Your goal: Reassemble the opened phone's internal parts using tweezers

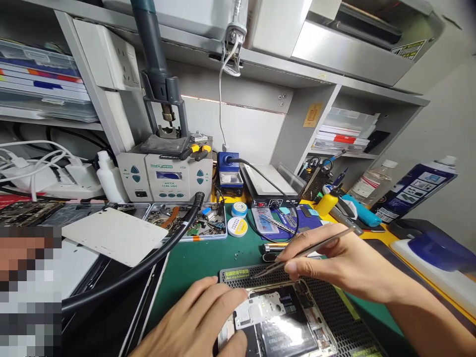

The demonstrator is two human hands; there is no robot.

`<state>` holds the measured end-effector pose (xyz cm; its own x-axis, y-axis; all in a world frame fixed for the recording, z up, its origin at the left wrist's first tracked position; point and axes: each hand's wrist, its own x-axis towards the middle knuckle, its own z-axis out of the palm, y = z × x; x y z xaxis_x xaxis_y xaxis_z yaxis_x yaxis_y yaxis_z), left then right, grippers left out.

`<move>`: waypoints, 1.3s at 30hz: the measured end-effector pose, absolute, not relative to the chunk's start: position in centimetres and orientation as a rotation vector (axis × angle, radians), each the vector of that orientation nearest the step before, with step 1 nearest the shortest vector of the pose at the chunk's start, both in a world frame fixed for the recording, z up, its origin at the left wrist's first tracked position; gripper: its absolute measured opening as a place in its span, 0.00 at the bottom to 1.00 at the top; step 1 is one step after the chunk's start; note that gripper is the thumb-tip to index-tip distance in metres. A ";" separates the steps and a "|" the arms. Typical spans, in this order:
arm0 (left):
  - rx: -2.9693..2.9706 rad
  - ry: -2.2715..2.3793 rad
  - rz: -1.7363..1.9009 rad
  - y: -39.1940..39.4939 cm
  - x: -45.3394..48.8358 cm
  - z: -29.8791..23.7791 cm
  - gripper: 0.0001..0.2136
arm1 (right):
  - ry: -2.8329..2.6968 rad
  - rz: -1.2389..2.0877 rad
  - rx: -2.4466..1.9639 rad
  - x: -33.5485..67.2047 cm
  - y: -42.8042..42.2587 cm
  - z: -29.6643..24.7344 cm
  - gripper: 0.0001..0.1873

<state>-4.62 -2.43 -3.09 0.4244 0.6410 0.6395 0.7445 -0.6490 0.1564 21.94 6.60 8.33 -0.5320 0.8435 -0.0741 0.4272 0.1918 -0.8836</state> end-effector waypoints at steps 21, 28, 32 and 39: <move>-2.593 -1.241 -0.998 -2.6 -4.8 -2.8 0.13 | -1.918 1.141 -1.292 20.3 8.1 4.5 0.09; -2.583 -1.227 -0.979 -2.5 -4.8 -2.8 0.14 | -1.921 1.140 -1.294 20.5 8.2 4.5 0.11; -2.581 -1.228 -0.990 -2.6 -4.8 -2.8 0.14 | -1.904 1.140 -1.288 20.3 8.2 4.8 0.13; -2.595 -1.229 -0.993 -2.7 -4.8 -2.6 0.14 | -1.913 1.145 -1.289 20.2 7.9 5.2 0.12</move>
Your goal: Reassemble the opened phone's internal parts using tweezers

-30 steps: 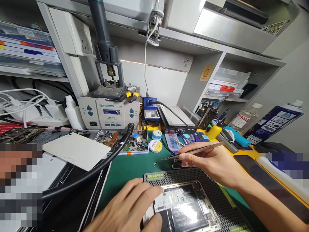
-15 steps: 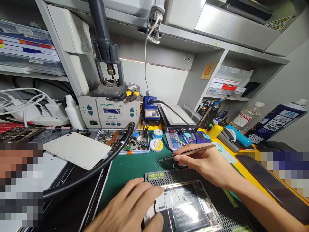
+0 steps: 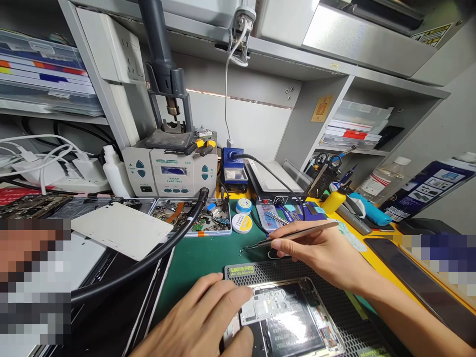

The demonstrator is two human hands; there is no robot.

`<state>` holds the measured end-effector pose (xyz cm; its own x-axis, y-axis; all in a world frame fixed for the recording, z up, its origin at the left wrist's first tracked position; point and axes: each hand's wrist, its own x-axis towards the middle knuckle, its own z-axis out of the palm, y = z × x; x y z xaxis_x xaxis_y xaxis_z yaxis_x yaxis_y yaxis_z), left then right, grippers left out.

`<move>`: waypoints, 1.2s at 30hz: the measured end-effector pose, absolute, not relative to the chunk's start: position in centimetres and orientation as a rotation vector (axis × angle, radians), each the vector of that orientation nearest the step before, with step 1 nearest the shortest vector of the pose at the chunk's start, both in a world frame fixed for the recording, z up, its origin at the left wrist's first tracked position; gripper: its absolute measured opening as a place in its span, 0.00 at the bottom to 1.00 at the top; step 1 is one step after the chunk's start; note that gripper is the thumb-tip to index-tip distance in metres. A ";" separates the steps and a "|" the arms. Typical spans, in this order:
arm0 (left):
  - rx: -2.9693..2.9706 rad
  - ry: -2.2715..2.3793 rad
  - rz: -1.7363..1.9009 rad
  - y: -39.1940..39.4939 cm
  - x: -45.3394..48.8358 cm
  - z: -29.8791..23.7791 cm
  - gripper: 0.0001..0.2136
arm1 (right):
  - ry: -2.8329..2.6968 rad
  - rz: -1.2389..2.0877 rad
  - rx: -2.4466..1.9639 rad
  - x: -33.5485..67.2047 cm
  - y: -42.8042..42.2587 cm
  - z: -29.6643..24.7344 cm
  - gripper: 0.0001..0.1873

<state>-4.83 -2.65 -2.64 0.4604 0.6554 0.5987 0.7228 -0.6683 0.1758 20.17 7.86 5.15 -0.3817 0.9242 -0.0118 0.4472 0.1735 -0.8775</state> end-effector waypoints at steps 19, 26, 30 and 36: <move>-2.632 -1.219 -1.020 -2.5 -4.8 -2.4 0.13 | -1.965 1.093 -1.326 19.9 7.8 4.5 0.13; -2.642 -1.203 -1.000 -2.5 -5.1 -2.5 0.13 | -2.006 1.055 -1.330 19.8 7.5 4.7 0.12; -2.633 -1.210 -1.015 -2.6 -5.0 -2.4 0.13 | -2.042 1.008 -1.306 19.8 7.5 4.8 0.11; -2.656 -1.080 -0.978 -2.5 -4.9 -1.7 0.09 | -2.096 0.976 -1.260 20.0 7.5 4.8 0.10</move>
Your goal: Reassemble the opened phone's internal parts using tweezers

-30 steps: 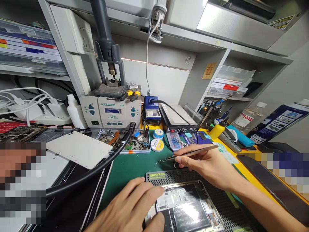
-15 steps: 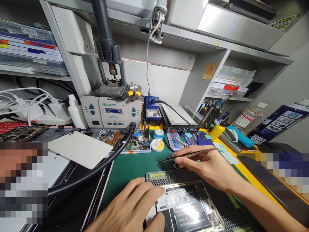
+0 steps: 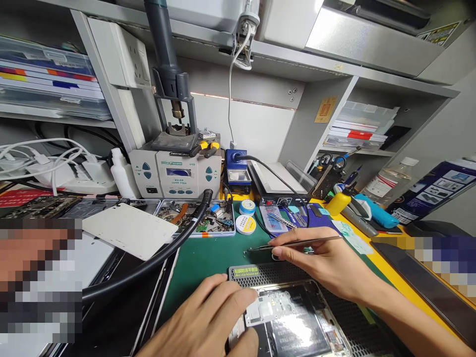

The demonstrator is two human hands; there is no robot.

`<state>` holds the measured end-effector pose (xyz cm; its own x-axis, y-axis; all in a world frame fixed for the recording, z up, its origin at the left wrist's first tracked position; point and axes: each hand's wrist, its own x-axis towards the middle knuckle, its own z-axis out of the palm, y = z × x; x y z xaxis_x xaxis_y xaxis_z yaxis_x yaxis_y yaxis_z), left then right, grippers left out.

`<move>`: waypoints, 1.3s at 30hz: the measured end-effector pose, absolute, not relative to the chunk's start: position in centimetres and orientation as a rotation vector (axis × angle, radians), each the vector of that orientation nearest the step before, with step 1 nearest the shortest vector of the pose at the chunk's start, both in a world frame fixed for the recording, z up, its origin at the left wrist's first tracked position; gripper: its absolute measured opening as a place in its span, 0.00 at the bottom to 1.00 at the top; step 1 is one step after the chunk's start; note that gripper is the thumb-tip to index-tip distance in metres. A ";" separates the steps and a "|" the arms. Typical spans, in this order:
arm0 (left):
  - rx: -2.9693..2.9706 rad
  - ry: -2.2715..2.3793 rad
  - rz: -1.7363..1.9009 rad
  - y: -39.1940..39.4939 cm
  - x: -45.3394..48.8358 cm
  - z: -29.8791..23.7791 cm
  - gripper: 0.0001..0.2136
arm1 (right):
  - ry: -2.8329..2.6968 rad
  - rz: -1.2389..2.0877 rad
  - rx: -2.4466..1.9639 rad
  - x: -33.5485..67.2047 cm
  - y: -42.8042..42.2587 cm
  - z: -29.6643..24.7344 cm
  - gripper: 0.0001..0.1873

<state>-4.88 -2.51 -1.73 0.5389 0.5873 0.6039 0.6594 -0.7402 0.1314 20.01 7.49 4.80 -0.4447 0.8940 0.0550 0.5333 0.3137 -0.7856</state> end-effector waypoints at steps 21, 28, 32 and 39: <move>-2.664 -1.018 -0.938 -2.6 -5.1 -1.5 0.07 | -2.134 0.914 -1.232 20.1 7.2 5.0 0.10; -2.667 -1.144 -0.964 -2.7 -4.9 -1.5 0.10 | -2.112 0.906 -1.250 20.1 7.2 4.9 0.09; -2.674 -1.195 -1.023 -2.4 -4.6 -1.6 0.11 | -2.100 0.924 -1.260 20.1 7.2 4.7 0.10; -2.669 -1.200 -1.028 -2.3 -4.4 -1.5 0.11 | -2.065 0.946 -1.260 19.9 7.2 4.7 0.11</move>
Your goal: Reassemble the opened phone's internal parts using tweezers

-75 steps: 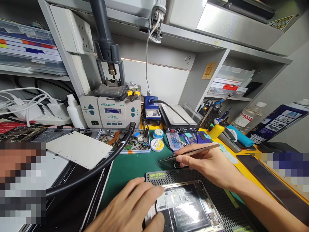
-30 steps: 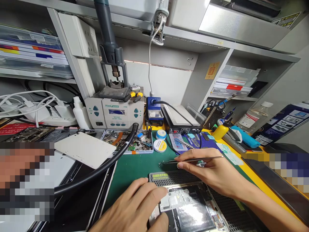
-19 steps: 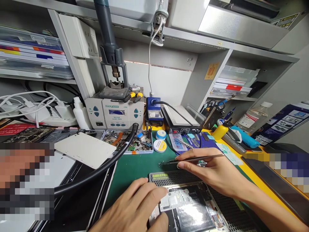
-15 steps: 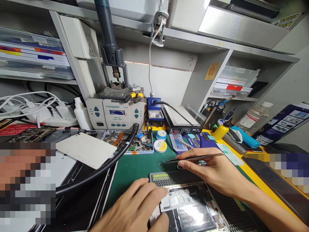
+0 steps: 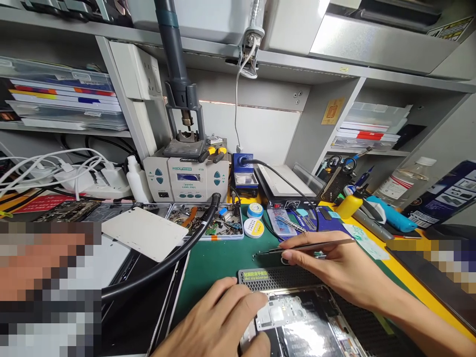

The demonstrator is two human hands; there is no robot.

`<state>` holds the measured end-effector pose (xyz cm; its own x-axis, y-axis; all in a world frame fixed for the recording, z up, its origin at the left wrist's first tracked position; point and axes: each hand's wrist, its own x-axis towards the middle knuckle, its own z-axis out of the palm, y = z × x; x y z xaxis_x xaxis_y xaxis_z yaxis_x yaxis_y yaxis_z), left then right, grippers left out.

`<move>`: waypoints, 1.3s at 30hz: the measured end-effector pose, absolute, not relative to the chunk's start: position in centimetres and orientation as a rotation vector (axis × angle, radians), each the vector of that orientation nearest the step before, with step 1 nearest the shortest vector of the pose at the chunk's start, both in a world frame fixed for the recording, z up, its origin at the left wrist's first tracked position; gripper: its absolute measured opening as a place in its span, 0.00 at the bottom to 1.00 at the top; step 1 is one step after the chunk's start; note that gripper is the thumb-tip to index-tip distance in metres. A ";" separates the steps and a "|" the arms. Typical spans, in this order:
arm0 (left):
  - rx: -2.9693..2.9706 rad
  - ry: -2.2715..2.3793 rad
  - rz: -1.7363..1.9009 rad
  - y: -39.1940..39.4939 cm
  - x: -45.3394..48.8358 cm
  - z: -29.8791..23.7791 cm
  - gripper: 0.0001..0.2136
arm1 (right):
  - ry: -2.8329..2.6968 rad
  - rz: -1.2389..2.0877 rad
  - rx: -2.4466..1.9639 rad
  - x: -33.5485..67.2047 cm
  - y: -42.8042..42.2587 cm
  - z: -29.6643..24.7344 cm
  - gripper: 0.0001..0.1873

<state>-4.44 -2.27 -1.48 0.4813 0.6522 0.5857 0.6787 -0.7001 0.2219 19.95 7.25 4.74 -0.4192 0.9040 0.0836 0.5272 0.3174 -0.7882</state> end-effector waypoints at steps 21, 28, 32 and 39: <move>-2.693 -1.209 -0.935 -2.7 -5.1 -1.7 0.13 | -2.252 1.191 -1.063 22.5 5.0 9.2 0.05; -2.653 -1.240 -1.013 -2.5 -4.4 -1.2 0.11 | -2.294 1.228 -1.080 22.3 4.9 8.6 0.06; -2.646 -1.208 -1.036 -2.4 -4.3 -0.9 0.11 | -2.298 1.246 -1.099 22.3 4.9 8.6 0.05; -2.661 -1.204 -1.014 -2.5 -4.4 -0.9 0.12 | -2.272 1.244 -1.092 22.2 5.0 8.5 0.05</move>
